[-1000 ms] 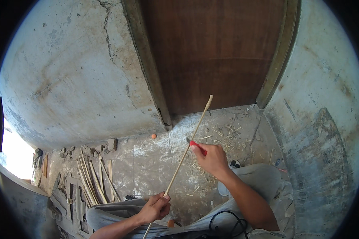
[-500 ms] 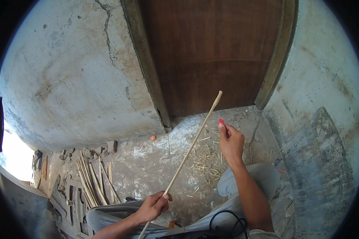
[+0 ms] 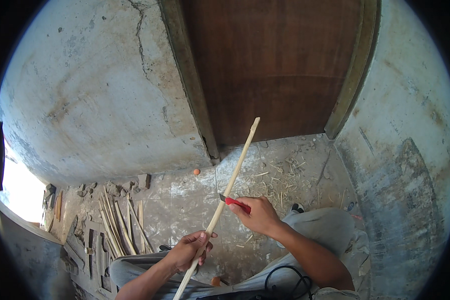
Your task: The person uses a red utility knife to shave thin layers off a bamboo strip, smoothing its surface. They repeatedly run the blade along the length of the strip while holding it by hand.
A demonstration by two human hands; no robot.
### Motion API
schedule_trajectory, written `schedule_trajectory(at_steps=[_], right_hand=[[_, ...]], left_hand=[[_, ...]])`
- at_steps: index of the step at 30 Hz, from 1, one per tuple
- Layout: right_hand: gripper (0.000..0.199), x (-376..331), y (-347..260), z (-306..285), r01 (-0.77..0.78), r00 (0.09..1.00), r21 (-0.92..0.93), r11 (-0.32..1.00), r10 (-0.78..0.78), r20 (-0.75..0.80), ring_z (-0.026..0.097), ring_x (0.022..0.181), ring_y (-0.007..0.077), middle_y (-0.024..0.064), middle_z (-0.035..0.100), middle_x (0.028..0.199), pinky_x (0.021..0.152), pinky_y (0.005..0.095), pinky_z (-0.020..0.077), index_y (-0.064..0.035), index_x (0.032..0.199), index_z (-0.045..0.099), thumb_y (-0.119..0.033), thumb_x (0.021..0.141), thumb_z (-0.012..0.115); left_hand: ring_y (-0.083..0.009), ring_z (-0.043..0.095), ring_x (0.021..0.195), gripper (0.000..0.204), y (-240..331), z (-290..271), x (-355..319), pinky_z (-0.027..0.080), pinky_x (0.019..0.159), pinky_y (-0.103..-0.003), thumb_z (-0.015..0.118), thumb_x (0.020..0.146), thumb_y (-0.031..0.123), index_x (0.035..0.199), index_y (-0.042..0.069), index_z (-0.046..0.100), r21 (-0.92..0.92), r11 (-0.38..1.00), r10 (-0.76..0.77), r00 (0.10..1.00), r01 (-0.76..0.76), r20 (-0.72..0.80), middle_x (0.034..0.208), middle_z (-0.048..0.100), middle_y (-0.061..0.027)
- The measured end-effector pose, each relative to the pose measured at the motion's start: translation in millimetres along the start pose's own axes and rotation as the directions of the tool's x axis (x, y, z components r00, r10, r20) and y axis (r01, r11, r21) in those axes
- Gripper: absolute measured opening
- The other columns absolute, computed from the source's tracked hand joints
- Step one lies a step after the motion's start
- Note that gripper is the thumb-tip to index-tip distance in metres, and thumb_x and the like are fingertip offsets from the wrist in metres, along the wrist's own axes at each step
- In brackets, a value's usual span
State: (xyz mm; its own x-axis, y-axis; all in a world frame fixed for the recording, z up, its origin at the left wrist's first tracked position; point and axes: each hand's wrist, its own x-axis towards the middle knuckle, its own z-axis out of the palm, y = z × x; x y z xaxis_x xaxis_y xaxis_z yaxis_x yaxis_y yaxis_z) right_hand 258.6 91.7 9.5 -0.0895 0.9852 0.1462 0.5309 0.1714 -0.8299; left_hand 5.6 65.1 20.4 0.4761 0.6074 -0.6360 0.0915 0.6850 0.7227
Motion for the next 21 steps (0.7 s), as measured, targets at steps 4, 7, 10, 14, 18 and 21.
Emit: schedule_trajectory(at_steps=[4,7,10,14,18,21], right_hand=[[0.034,-3.2,-1.7,5.9,0.037,0.999,-0.019,0.999,-0.037,0.029,0.068,0.062,0.0298,0.0159,0.069,0.073,0.059,0.0378,0.0512,-0.0031,0.104,0.073,-0.035,0.094,0.067],[0.035,-7.7,-1.7,12.5,0.097,0.992,-0.018,0.995,-0.095,0.077,0.068,0.064,0.0316,0.0162,0.070,0.076,0.061,0.0381,0.0523,-0.0027,0.104,0.073,-0.036,0.094,0.067],[0.036,-13.8,2.1,18.7,0.176,0.979,-0.029,0.984,-0.172,0.106,0.070,0.067,0.0327,0.0165,0.072,0.080,0.063,0.0383,0.0539,-0.0026,0.103,0.073,-0.036,0.094,0.068],[0.036,-16.3,-8.1,18.9,0.220,0.967,-0.045,0.974,-0.212,0.140,0.071,0.071,0.0333,0.0169,0.073,0.084,0.064,0.0388,0.0554,-0.0029,0.103,0.073,-0.037,0.093,0.069],[0.036,-16.2,-3.4,21.4,0.251,0.962,-0.043,0.967,-0.244,0.125,0.072,0.071,0.0327,0.0167,0.073,0.084,0.063,0.0387,0.0555,-0.0029,0.102,0.073,-0.037,0.092,0.070],[0.035,-16.2,-2.9,22.6,0.265,0.960,-0.051,0.963,-0.259,0.106,0.072,0.071,0.0323,0.0164,0.073,0.083,0.062,0.0384,0.0557,-0.0030,0.101,0.074,-0.036,0.091,0.070]], left_hand=[[-0.0085,0.037,0.046,0.040,-5.0,-2.9,1.7,0.036,0.043,-0.025,0.046,0.108,0.032,0.132,0.002,0.057,-0.111,0.994,-0.014,0.999,0.009,-0.045,0.074,0.056,-0.0029],[-0.0073,0.031,0.046,0.043,-1.4,0.9,-1.3,0.028,0.043,-0.025,0.044,0.109,0.035,0.129,0.000,0.057,-0.117,0.993,-0.018,0.995,0.007,-0.095,0.073,0.055,-0.0022],[-0.0069,0.028,0.046,0.045,5.4,4.2,-5.9,0.023,0.044,-0.025,0.041,0.109,0.037,0.127,-0.002,0.057,-0.184,0.982,-0.043,0.998,0.035,-0.040,0.073,0.055,-0.0020],[-0.0073,0.028,0.046,0.046,1.7,0.6,-4.4,0.025,0.043,-0.025,0.037,0.110,0.036,0.126,-0.002,0.057,-0.199,0.980,-0.007,1.000,0.004,-0.014,0.073,0.053,-0.0021],[-0.0074,0.030,0.047,0.045,0.7,3.7,-4.5,0.026,0.042,-0.025,0.034,0.111,0.033,0.123,-0.004,0.055,-0.234,0.972,0.013,1.000,-0.012,0.002,0.070,0.050,-0.0018],[-0.0075,0.030,0.048,0.044,-1.6,1.9,-2.7,0.027,0.041,-0.024,0.033,0.111,0.032,0.121,-0.005,0.055,-0.217,0.976,0.012,1.000,-0.010,0.006,0.068,0.047,-0.0015]])
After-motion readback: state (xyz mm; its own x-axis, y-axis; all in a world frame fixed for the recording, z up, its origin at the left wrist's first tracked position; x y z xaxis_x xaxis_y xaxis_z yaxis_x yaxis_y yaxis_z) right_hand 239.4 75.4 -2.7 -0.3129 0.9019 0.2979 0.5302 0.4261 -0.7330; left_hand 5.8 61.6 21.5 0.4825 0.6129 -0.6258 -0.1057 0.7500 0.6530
